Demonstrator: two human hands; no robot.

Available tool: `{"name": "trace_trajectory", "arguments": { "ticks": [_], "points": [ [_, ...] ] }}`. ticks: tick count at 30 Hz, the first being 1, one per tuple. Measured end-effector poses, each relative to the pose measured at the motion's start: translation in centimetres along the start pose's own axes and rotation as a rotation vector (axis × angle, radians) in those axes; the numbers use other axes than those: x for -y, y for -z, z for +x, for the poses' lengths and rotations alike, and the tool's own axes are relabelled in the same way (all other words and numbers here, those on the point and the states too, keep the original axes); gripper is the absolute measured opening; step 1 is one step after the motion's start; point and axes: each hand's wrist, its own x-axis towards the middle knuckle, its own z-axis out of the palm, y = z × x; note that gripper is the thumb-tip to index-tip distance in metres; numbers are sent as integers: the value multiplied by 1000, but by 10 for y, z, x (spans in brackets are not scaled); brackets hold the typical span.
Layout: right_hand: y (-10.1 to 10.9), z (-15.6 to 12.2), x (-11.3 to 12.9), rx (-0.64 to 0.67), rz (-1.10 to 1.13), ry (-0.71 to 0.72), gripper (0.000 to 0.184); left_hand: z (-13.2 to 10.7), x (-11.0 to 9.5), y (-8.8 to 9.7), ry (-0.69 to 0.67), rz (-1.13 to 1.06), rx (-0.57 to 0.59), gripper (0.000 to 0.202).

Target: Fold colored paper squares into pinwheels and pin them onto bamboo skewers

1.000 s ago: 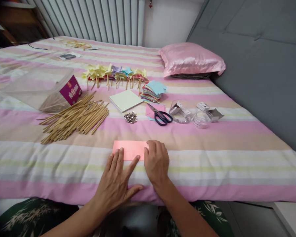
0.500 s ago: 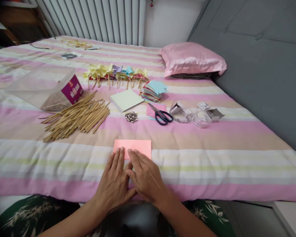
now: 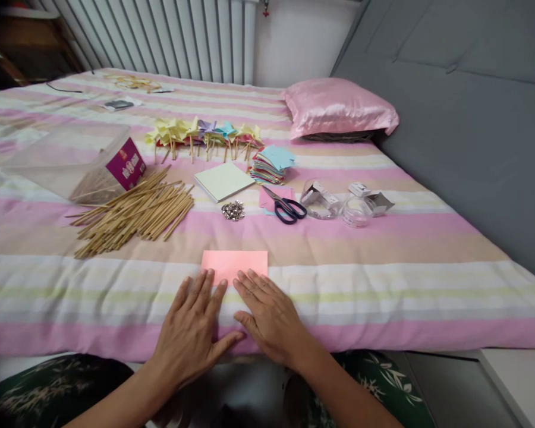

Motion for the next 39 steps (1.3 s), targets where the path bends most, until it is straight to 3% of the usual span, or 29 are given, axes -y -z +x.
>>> {"name": "trace_trajectory", "arguments": {
  "ticks": [11,18,23,26,28,31,39],
  "points": [
    [6,-5,-6,-76,-20,-166,38,2,-2,10,111,90,-57,78],
    [14,-8,-14,-121,-59,-273,32,6,1,16,112,145,-134,70],
    [13,-5,-23,-272,52,-343,24,7,6,13,92,183,-200,61],
    [13,-1,-29,-418,220,-470,14,8,13,12,80,149,-251,50],
    [15,2,-30,-466,325,-543,22,8,19,11,84,115,-302,36],
    [17,7,-27,-470,401,-533,37,10,27,11,116,79,-376,20],
    [9,15,-15,-573,461,-493,65,13,31,14,226,15,-394,15]
  ]
}}
